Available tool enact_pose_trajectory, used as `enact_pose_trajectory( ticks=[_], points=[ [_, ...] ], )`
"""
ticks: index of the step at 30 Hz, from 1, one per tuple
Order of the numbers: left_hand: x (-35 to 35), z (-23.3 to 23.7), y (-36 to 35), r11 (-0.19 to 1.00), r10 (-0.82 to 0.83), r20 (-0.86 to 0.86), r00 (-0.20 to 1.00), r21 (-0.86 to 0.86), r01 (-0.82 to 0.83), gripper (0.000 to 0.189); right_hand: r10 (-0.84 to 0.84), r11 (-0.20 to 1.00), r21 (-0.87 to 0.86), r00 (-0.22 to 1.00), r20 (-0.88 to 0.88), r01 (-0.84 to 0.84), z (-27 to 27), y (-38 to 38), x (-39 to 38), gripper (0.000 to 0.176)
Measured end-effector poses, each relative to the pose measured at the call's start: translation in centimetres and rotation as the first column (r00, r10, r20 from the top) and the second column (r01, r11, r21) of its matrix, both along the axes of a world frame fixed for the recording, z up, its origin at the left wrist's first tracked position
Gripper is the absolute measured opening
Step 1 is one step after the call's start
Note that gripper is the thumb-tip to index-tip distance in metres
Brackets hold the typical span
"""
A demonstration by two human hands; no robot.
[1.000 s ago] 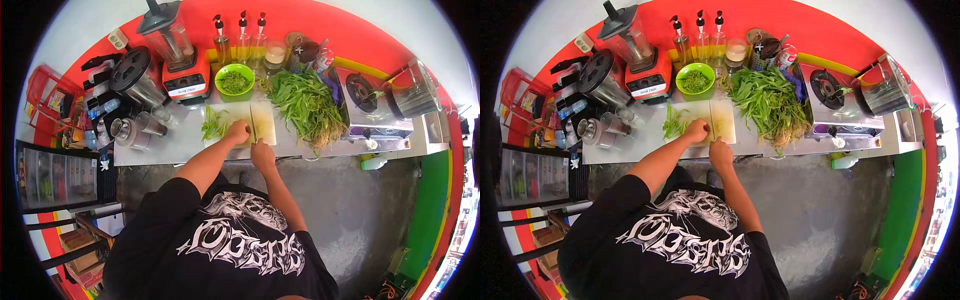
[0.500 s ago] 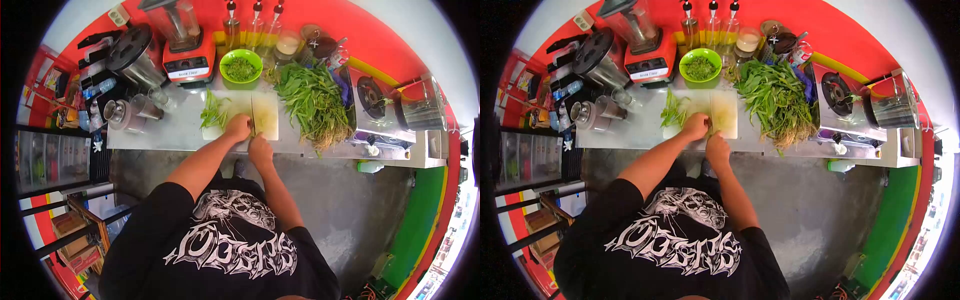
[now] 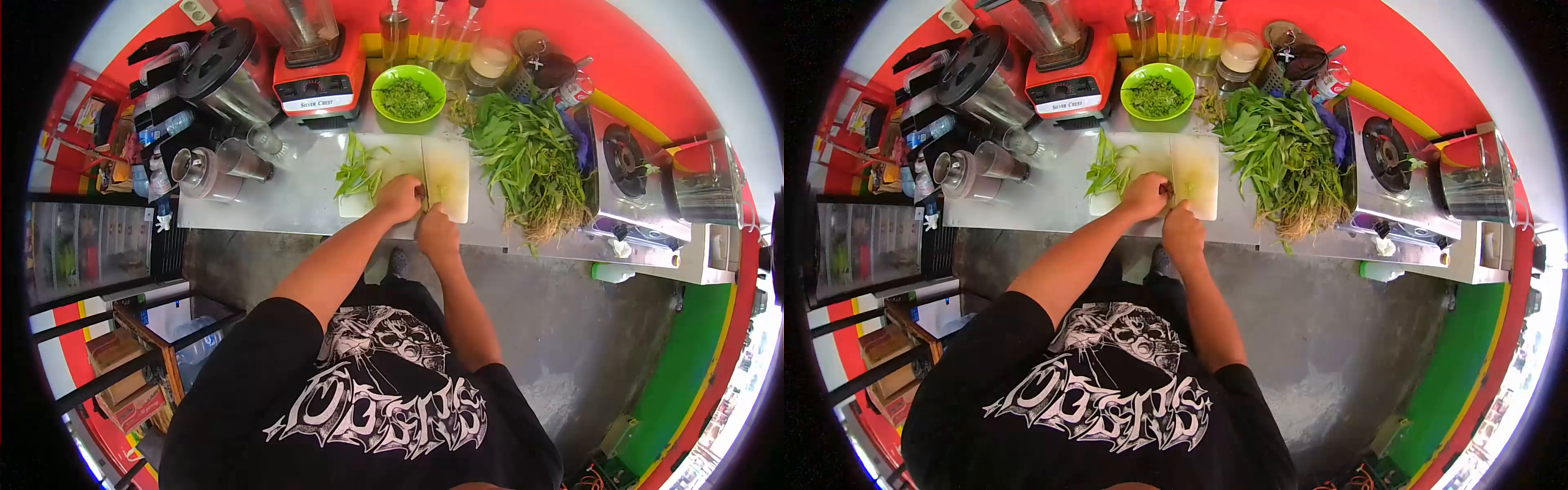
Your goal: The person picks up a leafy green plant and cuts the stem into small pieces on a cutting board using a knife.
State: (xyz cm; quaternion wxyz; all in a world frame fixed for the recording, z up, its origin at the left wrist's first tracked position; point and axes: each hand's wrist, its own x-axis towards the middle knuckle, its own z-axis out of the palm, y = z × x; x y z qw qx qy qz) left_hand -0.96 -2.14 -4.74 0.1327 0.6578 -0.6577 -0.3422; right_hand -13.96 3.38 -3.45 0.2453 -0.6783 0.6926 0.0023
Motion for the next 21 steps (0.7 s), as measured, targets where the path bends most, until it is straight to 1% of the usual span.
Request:
enact_pose_trajectory(
  ticks=[2, 4, 6, 8, 9, 10, 11, 13, 14, 16, 17, 18, 20, 21],
  points=[
    [0.0, 0.1, 0.3, 0.996, 0.026, -0.029, 0.999, -0.080, -0.028, 0.016, 0.023, 1.000, -0.011, 1.000, -0.004, -0.023, 0.0, 0.1, -0.3, 0.030],
    [0.2, -0.5, 0.3, 0.998, 0.023, -0.043, 0.999, -0.053, -0.025, 0.016, -0.034, 0.998, 0.061, 0.998, 0.053, 0.030, 1.4, 1.3, -0.3, 0.033],
    [-0.1, -0.8, 0.3, 0.999, 0.016, -0.060, 0.998, -0.039, -0.018, 0.016, -0.062, 0.995, 0.087, 0.997, 0.038, 0.058, 1.6, 2.5, 0.0, 0.033],
    [0.0, -1.4, 0.1, 0.993, -0.006, -0.026, 1.000, -0.119, 0.003, 0.016, -0.099, 0.991, 0.097, 0.994, 0.036, 0.095, 1.5, 1.9, 0.5, 0.033],
    [0.1, -0.9, -0.1, 0.998, -0.024, -0.039, 0.999, -0.055, 0.021, 0.018, -0.091, 0.992, 0.092, 0.996, 0.024, 0.088, 1.3, 1.8, 0.5, 0.033],
    [0.1, -0.5, 0.1, 0.998, -0.030, -0.037, 0.999, -0.048, 0.029, 0.018, -0.080, 0.993, 0.090, 0.997, 0.008, 0.079, 1.0, 1.8, 0.4, 0.033],
    [0.0, -0.2, 0.3, 0.996, -0.017, -0.004, 1.000, -0.087, 0.017, 0.018, -0.090, 0.995, 0.058, 0.993, 0.071, 0.086, 0.7, 1.7, 0.3, 0.033],
    [-0.2, -0.4, 0.6, 0.988, 0.004, 0.026, 1.000, -0.151, 0.000, 0.017, -0.083, 0.995, 0.066, 0.995, 0.058, 0.079, 0.1, 0.4, 0.3, 0.033],
    [-0.2, -0.7, 0.8, 0.988, 0.000, 0.025, 1.000, -0.153, 0.004, 0.017, -0.073, 0.996, 0.062, 0.996, 0.052, 0.069, -0.1, 0.0, 0.3, 0.033],
    [0.0, -0.9, 1.2, 0.970, -0.030, 0.036, 0.999, -0.241, 0.038, 0.016, -0.073, 0.997, 0.044, 0.995, 0.071, 0.070, 0.0, 0.1, -0.1, 0.033],
    [0.5, -1.0, 1.6, 0.952, -0.075, -0.049, 0.996, -0.301, 0.057, 0.014, -0.070, 0.997, 0.028, 0.993, 0.091, 0.068, 0.1, 0.2, -0.2, 0.034],
    [1.0, -0.8, 1.8, 0.950, -0.078, -0.039, 0.996, -0.305, 0.063, 0.014, -0.073, 0.997, 0.023, 0.992, 0.101, 0.071, 0.7, 0.4, -0.1, 0.034],
    [2.2, -0.7, 1.9, 0.967, -0.038, -0.179, 0.983, -0.256, -0.009, 0.013, -0.130, 0.991, 0.001, 0.982, 0.137, 0.131, 2.2, 1.4, 0.1, 0.036],
    [3.3, -2.0, 1.5, 0.944, -0.051, -0.175, 0.983, -0.331, -0.010, 0.012, -0.135, 0.991, 0.007, 0.981, 0.141, 0.136, 1.9, 1.8, 0.1, 0.036]
  ],
)
